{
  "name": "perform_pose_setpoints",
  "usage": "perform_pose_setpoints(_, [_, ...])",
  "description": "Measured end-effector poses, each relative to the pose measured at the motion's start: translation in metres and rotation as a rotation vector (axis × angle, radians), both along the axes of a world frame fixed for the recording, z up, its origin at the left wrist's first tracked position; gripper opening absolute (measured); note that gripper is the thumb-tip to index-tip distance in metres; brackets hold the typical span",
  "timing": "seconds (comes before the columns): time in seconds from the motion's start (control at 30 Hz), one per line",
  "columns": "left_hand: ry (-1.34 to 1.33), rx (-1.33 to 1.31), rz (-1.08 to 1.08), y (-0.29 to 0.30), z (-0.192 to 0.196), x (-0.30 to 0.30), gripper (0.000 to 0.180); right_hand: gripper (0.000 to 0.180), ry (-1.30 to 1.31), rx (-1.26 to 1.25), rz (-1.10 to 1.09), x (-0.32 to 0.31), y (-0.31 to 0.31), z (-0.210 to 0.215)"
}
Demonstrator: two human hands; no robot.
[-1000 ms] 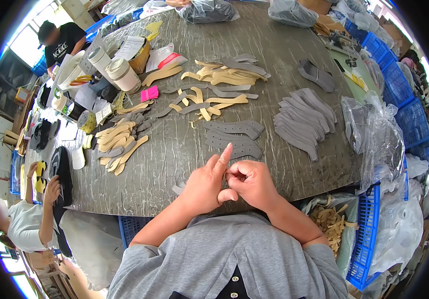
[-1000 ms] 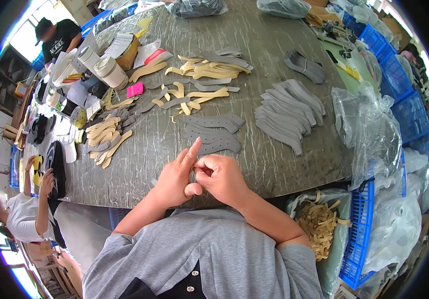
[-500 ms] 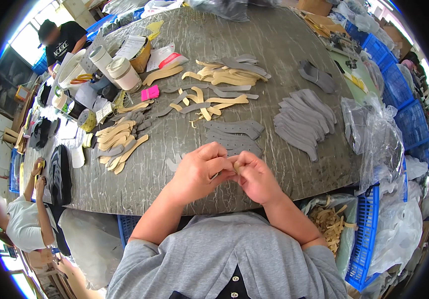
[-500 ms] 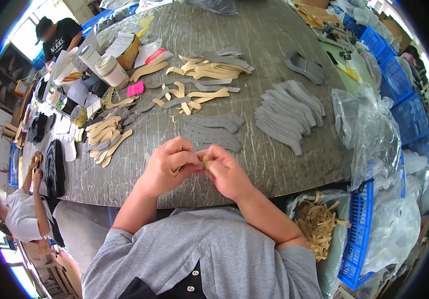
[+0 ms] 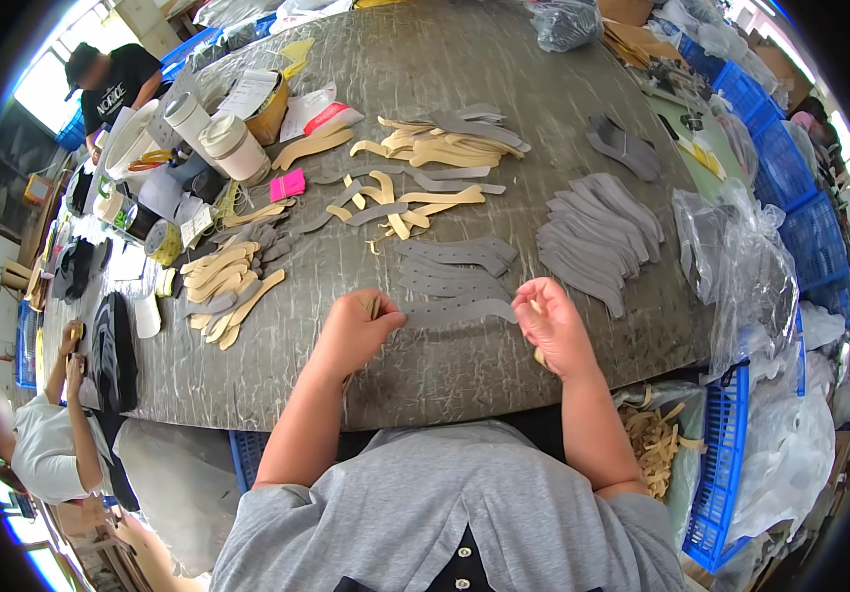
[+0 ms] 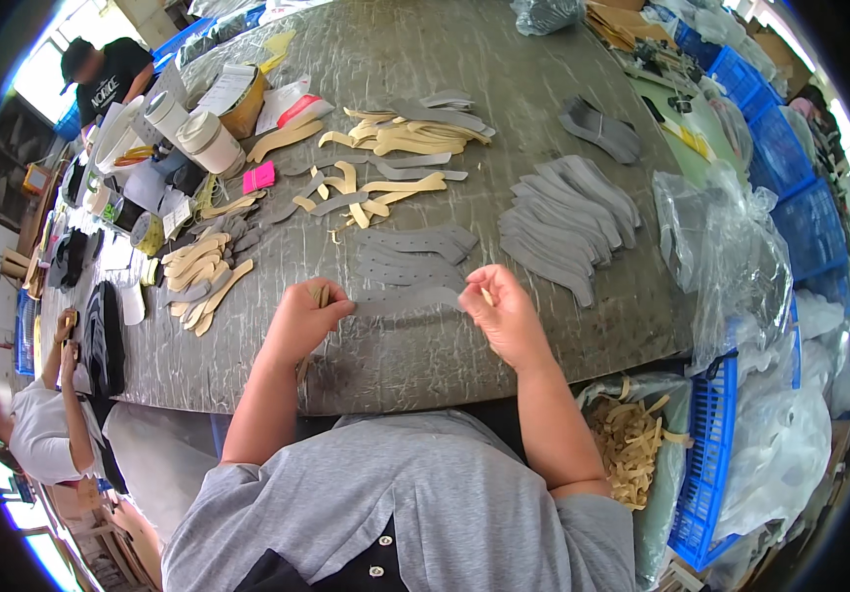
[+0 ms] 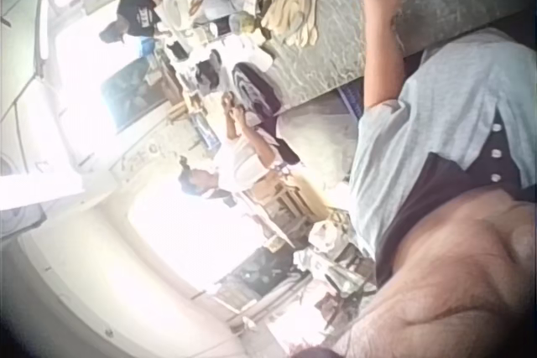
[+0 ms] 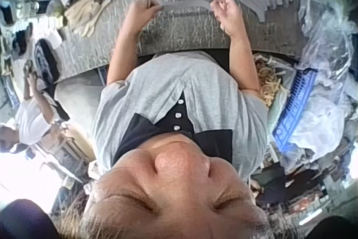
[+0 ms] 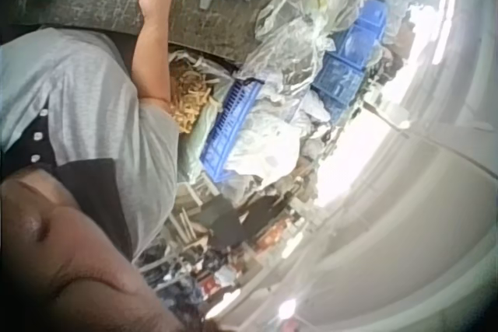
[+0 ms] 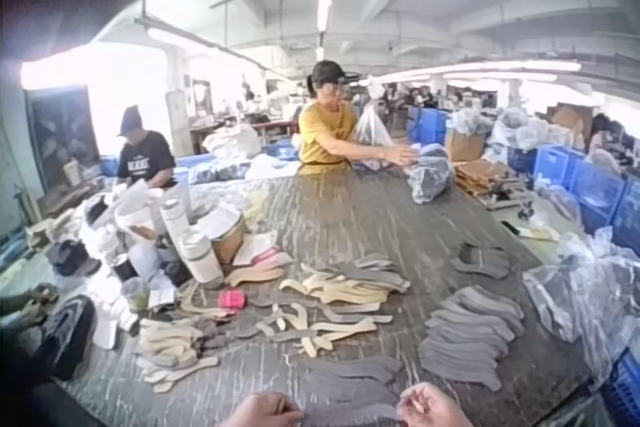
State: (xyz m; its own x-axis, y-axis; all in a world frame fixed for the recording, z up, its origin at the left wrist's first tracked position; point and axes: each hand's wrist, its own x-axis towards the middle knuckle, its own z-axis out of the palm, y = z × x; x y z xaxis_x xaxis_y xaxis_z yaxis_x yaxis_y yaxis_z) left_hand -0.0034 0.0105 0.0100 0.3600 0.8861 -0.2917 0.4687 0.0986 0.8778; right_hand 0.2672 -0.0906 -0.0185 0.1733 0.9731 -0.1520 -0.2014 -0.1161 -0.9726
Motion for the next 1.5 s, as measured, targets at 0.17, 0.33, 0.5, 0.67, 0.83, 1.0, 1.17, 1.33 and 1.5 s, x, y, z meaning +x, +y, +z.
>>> perform_pose_setpoints(0.17, [0.105,0.027,-0.023,0.01,-0.014,0.007,0.016,0.013,-0.255,0.018,-0.126,-0.005,0.02,-0.033])
perform_pose_setpoints(0.33, [0.183,0.062,-0.021,0.019,-0.037,0.013,0.016,0.013,-0.491,0.013,-0.226,-0.014,0.029,-0.045])
perform_pose_setpoints(0.5, [0.177,0.02,-0.022,0.019,-0.041,0.014,0.015,0.016,-0.614,-0.023,-0.211,-0.014,0.03,-0.043])
perform_pose_setpoints(0.67, [0.225,0.041,-0.037,0.021,-0.042,0.014,0.016,0.017,-0.654,-0.018,-0.212,-0.013,0.03,-0.046])
perform_pose_setpoints(0.83, [0.283,0.104,-0.045,0.019,-0.038,0.018,0.018,0.015,-0.746,-0.035,-0.176,-0.017,0.029,-0.04])
perform_pose_setpoints(1.0, [0.38,0.333,-0.075,0.016,-0.045,0.021,0.018,0.013,-1.351,0.118,-0.163,-0.032,0.023,-0.026])
perform_pose_setpoints(1.17, [0.403,0.296,-0.104,0.015,-0.042,0.023,0.018,0.03,-1.397,0.39,0.1,-0.043,0.017,-0.033])
perform_pose_setpoints(1.33, [0.306,0.44,-0.078,0.008,-0.048,0.02,0.017,0.021,-1.432,0.267,0.048,-0.043,0.017,-0.026])
perform_pose_setpoints(1.5, [-0.009,0.2,-0.099,-0.013,-0.013,0.033,0.017,0.009,-1.214,0.399,-0.021,-0.056,0.014,-0.002])
